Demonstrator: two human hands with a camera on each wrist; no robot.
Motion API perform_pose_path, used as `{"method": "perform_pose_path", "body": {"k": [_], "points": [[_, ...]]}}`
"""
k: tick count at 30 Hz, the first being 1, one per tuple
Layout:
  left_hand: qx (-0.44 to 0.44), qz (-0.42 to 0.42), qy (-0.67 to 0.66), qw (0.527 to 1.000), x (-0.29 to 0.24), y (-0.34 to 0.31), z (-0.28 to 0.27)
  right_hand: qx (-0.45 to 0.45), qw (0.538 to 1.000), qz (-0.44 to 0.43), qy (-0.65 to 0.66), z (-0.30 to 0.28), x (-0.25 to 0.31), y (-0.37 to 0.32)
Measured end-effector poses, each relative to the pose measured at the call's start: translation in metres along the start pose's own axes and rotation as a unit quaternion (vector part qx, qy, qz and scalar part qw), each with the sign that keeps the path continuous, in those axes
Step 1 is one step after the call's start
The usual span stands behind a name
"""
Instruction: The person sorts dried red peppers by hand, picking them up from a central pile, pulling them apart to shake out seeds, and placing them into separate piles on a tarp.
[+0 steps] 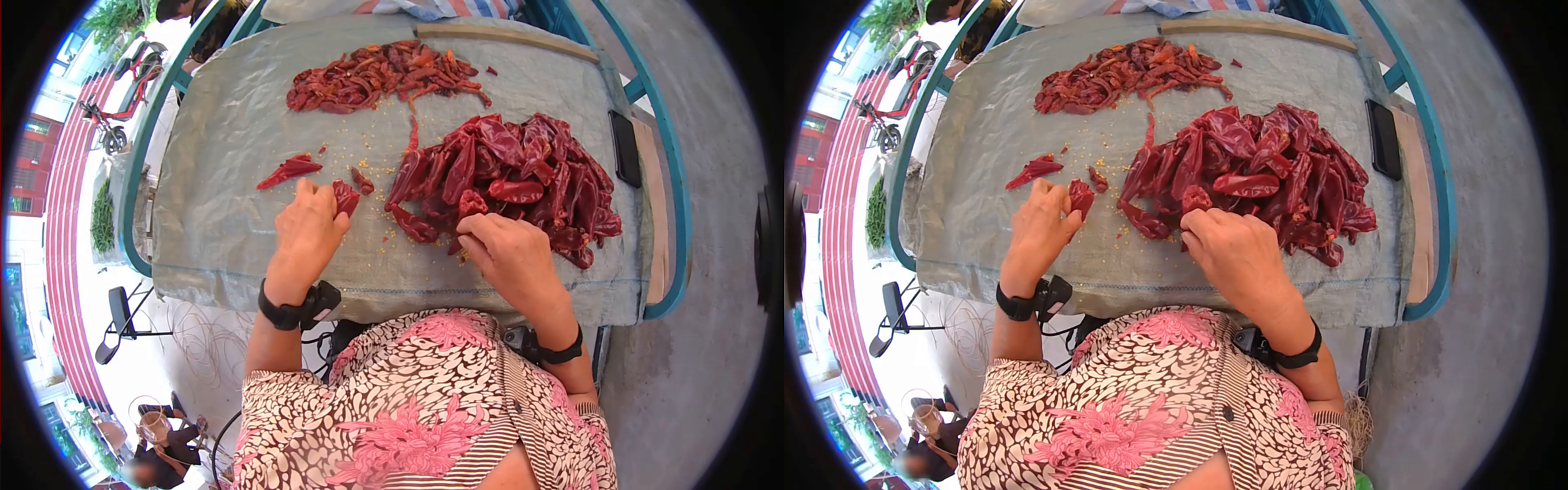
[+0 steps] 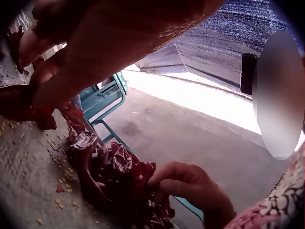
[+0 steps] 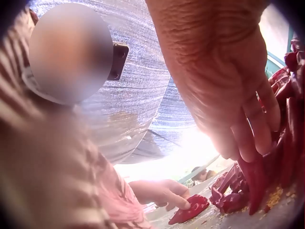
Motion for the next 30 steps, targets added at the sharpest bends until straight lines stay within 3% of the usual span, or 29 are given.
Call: {"method": "perform_pose_path", "body": {"k": [6,11,14,17,20,23,26,30], "points": [[-0.007,-0.022,-0.038,0.999,0.0,0.007,0.01,0.02,0.999,-0.025,0.009,0.007,0.002,-0.001],[-0.052,-0.013,-0.1,0.994,0.0,0.009,-0.022,0.021,0.999,-0.024,-0.001,0.01,0.002,-0.002],[0.032,0.031,-0.346,0.937,-0.018,0.005,-0.031,0.025,0.999,-0.024,-0.001,0.013,0.002,-0.002],[-0.029,0.026,-0.336,0.941,0.003,0.013,-0.037,0.028,0.999,-0.03,0.002,0.014,0.003,-0.003],[-0.024,-0.081,-0.273,0.958,0.024,0.013,-0.052,0.031,0.999,-0.026,0.003,0.014,0.001,-0.004],[-0.088,-0.075,-0.141,0.983,0.037,0.009,-0.058,0.04,0.999,-0.024,0.005,0.016,0.0,-0.004],[-0.026,-0.093,-0.025,0.995,0.062,0.011,-0.048,0.043,0.999,-0.032,0.006,0.016,0.002,-0.001],[0.06,0.024,0.014,0.998,0.071,0.009,-0.031,0.051,0.998,-0.033,0.004,0.016,0.002,0.0]]}}
Point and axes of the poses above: each hand's wrist, its own y-axis towards the middle knuckle, its own z-axis out of the palm, x = y × z, the point moved 5 cm from there along y, towards the middle knuckle, and after that the axes turned 1 degree about y, right-handed, at the moved point
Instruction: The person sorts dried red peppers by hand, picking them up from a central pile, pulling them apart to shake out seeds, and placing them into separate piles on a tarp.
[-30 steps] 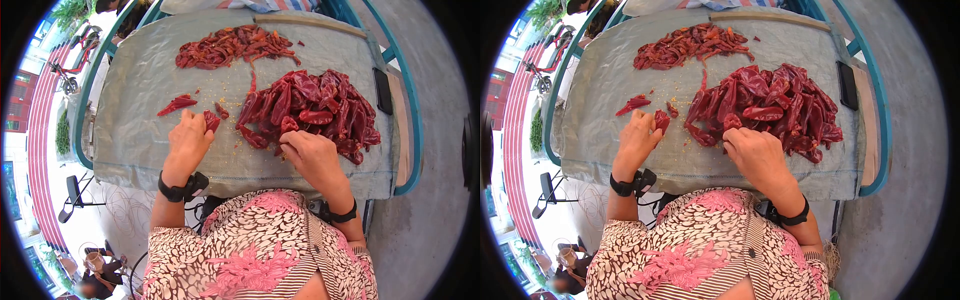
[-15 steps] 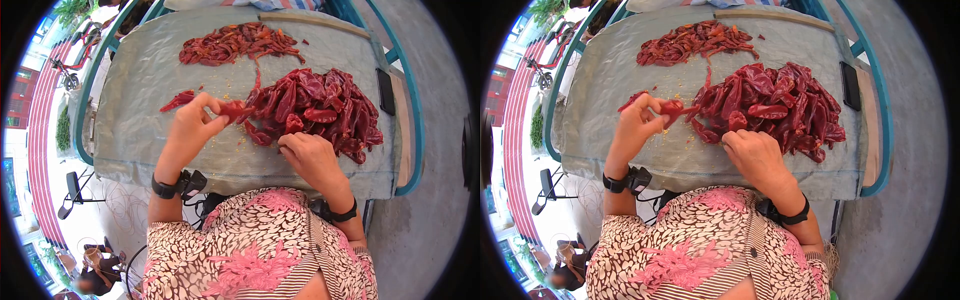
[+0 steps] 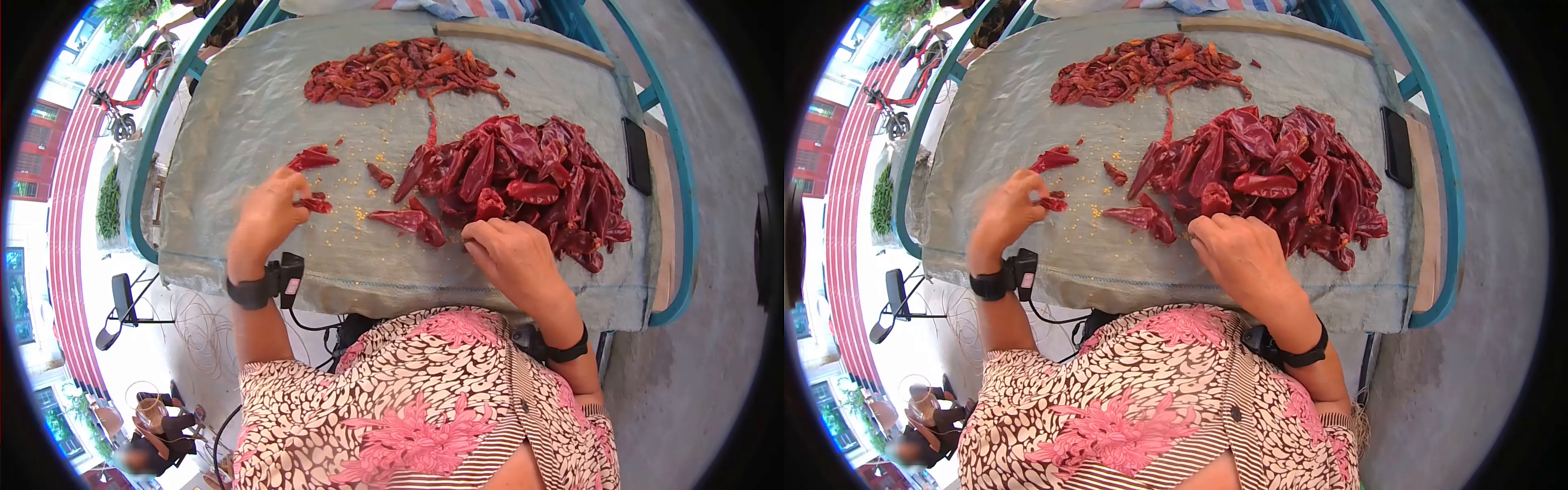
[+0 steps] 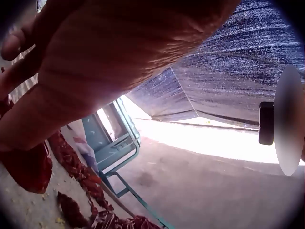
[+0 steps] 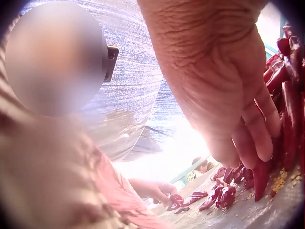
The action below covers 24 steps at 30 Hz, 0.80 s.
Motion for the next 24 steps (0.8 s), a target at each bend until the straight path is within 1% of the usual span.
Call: {"method": "perform_pose_path", "body": {"k": [2,5,8,11,14,16,17,19,23,24], "points": [[0.022,0.035,-0.045,0.998,0.009,0.006,0.022,0.002,1.0,-0.004,0.001,0.001,0.001,0.002],[0.01,-0.047,-0.001,0.999,-0.002,0.011,0.023,-0.001,1.0,-0.011,0.0,0.001,0.002,0.001],[-0.033,-0.088,-0.146,0.985,0.008,0.017,0.02,0.006,1.0,-0.007,-0.008,0.001,0.001,-0.001],[-0.093,-0.134,-0.025,0.986,0.007,0.028,0.008,0.004,1.0,-0.009,-0.002,0.002,0.0,-0.001],[-0.106,-0.107,0.05,0.987,0.016,0.039,0.016,0.012,1.0,-0.006,0.002,0.002,0.002,0.0],[-0.102,-0.117,0.023,0.988,0.018,0.044,0.02,0.028,1.0,0.013,-0.002,0.002,0.001,-0.002],[-0.097,-0.121,0.009,0.988,0.019,0.045,0.022,0.019,1.0,0.008,-0.008,0.0,0.001,-0.002],[-0.108,-0.103,0.01,0.989,0.021,0.045,0.025,0.004,1.0,-0.005,-0.018,0.0,0.0,-0.004],[-0.111,-0.099,0.016,0.989,0.021,0.043,0.024,0.005,1.0,-0.005,-0.006,0.001,0.0,-0.003],[-0.123,-0.101,0.005,0.987,0.02,0.042,0.023,0.005,1.0,-0.006,-0.002,0.002,0.0,-0.003]]}}
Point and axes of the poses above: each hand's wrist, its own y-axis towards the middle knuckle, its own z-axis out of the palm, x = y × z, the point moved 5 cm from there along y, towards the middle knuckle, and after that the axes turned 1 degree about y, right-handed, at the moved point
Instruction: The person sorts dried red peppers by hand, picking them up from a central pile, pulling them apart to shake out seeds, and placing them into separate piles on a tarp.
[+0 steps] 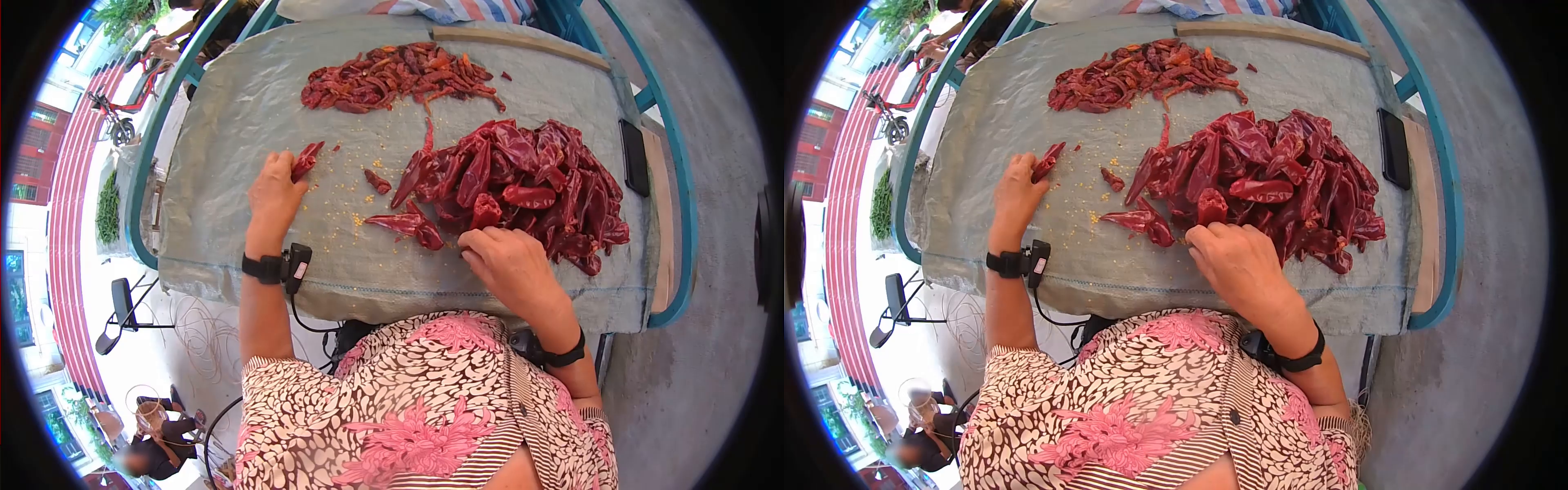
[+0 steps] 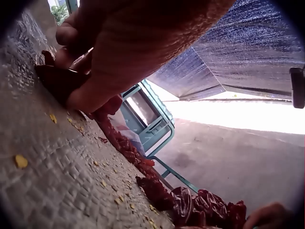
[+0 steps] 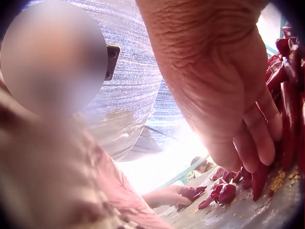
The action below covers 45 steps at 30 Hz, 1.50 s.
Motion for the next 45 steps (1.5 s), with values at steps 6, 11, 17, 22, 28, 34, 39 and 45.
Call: {"method": "perform_pose_path", "body": {"k": [6,11,17,22,28,34,39,45], "points": [[-0.01,-0.001,0.017,1.0,-0.001,-0.001,0.002,0.01,1.0,0.006,-0.004,0.0,0.0,0.0],[-0.061,0.007,-0.021,0.998,-0.016,-0.009,-0.009,0.012,1.0,0.006,-0.003,0.002,-0.001,-0.002],[0.036,0.08,-0.251,0.964,-0.055,-0.014,0.005,0.021,1.0,0.015,-0.007,0.003,-0.001,-0.001],[0.144,0.059,-0.295,0.943,-0.093,-0.024,0.004,0.036,0.999,0.034,-0.006,0.001,-0.003,-0.003],[0.165,0.075,-0.38,0.907,-0.098,-0.026,0.0,0.041,0.999,0.033,0.005,0.0,-0.001,-0.003],[0.203,0.147,-0.385,0.888,-0.124,-0.045,-0.02,0.033,0.999,0.024,0.021,-0.002,0.002,-0.002],[0.133,0.147,-0.371,0.907,-0.107,-0.028,-0.002,0.029,0.999,0.03,0.021,-0.002,0.001,-0.003],[0.214,0.041,-0.392,0.894,-0.099,-0.022,-0.007,0.031,0.999,0.034,0.017,0.001,-0.002,-0.003]]}}
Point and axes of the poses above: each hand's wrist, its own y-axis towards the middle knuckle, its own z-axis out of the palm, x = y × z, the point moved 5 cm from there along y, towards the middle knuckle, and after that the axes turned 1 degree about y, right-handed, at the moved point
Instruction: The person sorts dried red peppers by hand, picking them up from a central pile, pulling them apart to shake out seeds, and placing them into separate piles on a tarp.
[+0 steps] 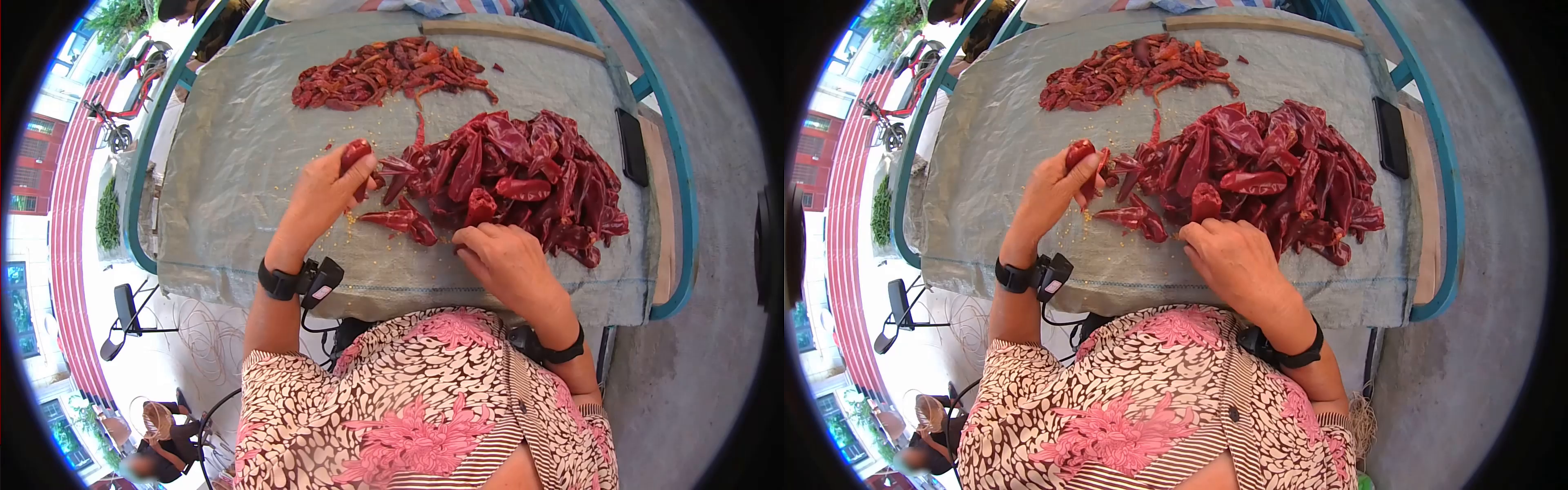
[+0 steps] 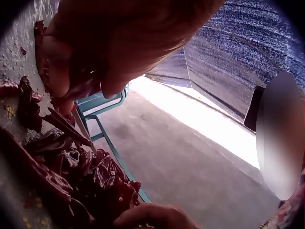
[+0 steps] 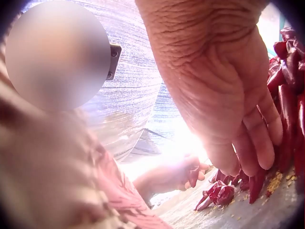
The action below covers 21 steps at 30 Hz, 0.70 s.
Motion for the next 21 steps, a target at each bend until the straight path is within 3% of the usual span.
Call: {"method": "perform_pose_path", "body": {"k": [2,5,8,11,14,17,21], "points": [[0.038,-0.011,0.009,0.999,-0.002,-0.002,0.004,0.0,1.0,0.0,0.002,0.0,0.0,0.0],[0.024,0.063,0.021,0.998,-0.007,-0.008,0.012,0.003,1.0,0.002,0.0,0.0,0.0,0.0],[0.07,0.065,-0.071,0.993,-0.015,-0.01,0.013,0.005,1.0,0.002,-0.002,0.0,0.001,0.001],[0.006,0.12,0.051,0.991,0.013,0.002,0.008,0.005,1.0,-0.001,-0.001,0.0,0.001,0.001],[-0.066,0.149,0.281,0.946,0.014,0.0,0.012,0.006,1.0,0.001,-0.002,0.001,0.0,0.0],[-0.08,0.105,0.353,0.926,0.025,0.006,0.018,0.005,1.0,0.002,-0.003,0.001,0.0,0.0],[-0.1,0.125,0.338,0.928,0.02,0.006,0.02,0.004,1.0,0.005,-0.002,0.0,0.0,-0.001]]}}
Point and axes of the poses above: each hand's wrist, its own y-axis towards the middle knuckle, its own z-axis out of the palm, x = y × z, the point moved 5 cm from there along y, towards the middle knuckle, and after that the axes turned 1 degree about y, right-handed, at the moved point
